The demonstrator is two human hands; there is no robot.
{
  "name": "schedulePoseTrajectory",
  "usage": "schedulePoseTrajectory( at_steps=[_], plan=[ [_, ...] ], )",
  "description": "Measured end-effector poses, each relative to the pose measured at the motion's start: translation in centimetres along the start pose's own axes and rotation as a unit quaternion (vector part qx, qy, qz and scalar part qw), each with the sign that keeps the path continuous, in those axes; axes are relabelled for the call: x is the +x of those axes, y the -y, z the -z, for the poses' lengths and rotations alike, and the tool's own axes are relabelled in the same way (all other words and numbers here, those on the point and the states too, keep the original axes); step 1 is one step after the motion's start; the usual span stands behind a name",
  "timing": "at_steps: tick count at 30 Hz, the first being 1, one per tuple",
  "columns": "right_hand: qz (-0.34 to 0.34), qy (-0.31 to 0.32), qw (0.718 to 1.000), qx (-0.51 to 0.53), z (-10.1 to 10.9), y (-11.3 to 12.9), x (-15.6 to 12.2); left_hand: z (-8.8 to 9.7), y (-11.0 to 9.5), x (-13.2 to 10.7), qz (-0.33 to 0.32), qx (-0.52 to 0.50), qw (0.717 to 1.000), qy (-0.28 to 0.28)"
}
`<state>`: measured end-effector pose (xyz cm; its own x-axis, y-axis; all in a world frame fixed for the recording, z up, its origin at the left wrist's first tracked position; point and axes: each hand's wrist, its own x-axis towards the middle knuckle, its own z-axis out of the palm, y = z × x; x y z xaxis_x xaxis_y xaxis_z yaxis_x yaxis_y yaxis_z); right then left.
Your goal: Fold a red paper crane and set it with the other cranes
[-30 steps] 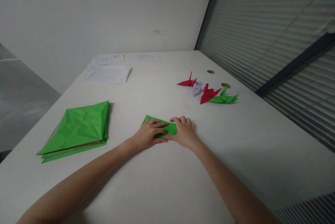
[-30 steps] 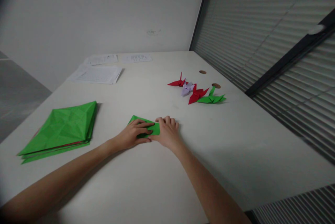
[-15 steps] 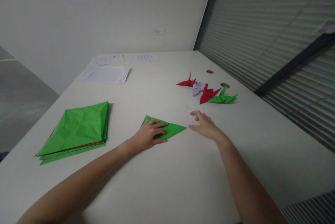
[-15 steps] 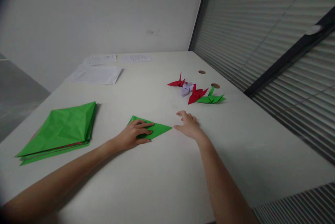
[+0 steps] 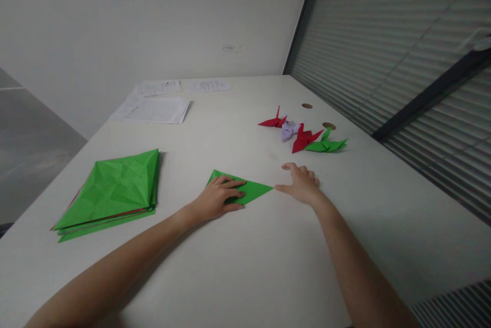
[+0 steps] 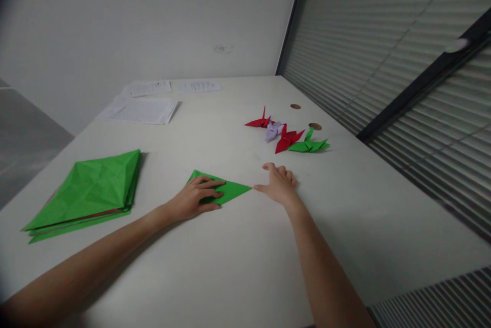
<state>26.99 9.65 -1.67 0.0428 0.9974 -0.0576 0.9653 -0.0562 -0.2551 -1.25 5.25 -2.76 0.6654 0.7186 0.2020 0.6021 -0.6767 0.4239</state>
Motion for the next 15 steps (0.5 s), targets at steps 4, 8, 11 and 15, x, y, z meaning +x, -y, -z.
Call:
schedulePoseTrajectory(
  at_steps=[4,8,11,15],
  plan=[
    [0.017,-0.039,0.996,0.082,0.5,0.2,0.1,-0.1,0.1,0.0,0.001,-0.001,1.000,-0.002],
    [0.135,-0.033,0.980,0.140,-1.0,3.0,-1.2,0.0,-0.2,0.2,-0.002,0.000,1.000,0.001],
    [0.140,-0.022,0.986,0.091,-2.0,3.9,-1.8,0.1,-0.3,0.3,-0.006,-0.004,1.000,0.001],
    [0.077,-0.021,0.997,0.009,-1.3,2.2,-1.0,0.0,-0.2,0.1,-0.003,-0.005,1.000,-0.001]
  ],
)
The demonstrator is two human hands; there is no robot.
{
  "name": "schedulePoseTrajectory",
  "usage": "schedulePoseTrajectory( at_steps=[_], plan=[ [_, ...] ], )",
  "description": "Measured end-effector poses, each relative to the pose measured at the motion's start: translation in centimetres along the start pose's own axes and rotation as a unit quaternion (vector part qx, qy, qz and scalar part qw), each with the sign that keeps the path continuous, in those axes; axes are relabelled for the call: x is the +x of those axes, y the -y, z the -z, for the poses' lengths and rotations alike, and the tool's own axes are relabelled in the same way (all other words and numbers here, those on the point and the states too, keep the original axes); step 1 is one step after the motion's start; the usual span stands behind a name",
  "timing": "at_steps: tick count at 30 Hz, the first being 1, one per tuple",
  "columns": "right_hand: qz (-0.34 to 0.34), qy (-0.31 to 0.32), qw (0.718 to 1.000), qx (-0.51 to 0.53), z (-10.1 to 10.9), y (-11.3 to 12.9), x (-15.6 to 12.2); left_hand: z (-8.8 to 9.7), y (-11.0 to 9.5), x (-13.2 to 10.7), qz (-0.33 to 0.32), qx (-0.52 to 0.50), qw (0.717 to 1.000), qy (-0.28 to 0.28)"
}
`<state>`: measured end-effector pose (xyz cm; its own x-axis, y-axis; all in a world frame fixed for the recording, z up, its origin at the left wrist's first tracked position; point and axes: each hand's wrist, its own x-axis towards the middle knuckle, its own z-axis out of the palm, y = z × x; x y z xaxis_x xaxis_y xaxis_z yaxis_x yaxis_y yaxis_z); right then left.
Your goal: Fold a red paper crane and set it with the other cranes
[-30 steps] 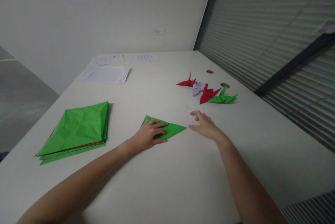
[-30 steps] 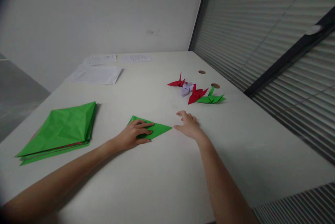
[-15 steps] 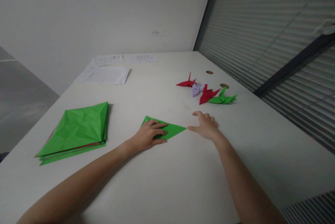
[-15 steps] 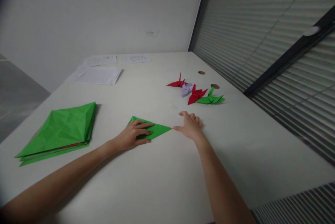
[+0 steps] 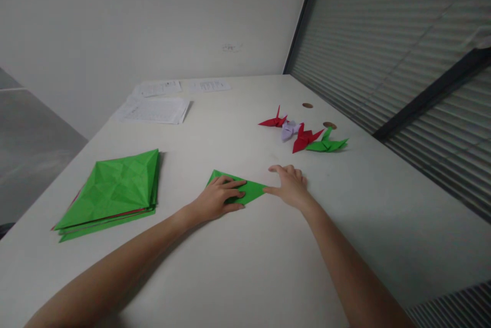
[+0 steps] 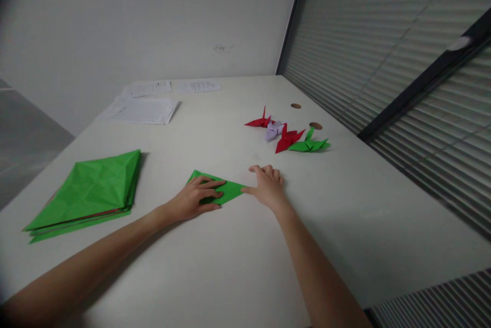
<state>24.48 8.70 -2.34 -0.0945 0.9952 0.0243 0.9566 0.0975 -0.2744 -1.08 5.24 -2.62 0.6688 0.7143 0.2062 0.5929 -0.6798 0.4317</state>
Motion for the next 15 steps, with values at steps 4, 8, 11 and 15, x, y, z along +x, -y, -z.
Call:
schedulePoseTrajectory(
  at_steps=[4,8,11,15],
  plan=[
    [-0.023,0.004,1.000,0.007,1.3,-1.1,0.3,-0.1,0.2,-0.3,0.004,0.004,1.000,0.001],
    [0.063,-0.041,0.994,0.085,0.4,1.8,-0.9,-0.1,0.0,-0.1,0.002,0.011,1.000,0.001],
    [0.123,-0.051,0.989,0.071,-1.0,4.3,-2.0,-0.1,-0.1,0.2,-0.004,0.010,1.000,-0.003],
    [0.142,-0.047,0.988,0.046,-1.7,5.3,-2.6,0.0,-0.2,0.2,-0.008,0.014,1.000,-0.004]
  ],
)
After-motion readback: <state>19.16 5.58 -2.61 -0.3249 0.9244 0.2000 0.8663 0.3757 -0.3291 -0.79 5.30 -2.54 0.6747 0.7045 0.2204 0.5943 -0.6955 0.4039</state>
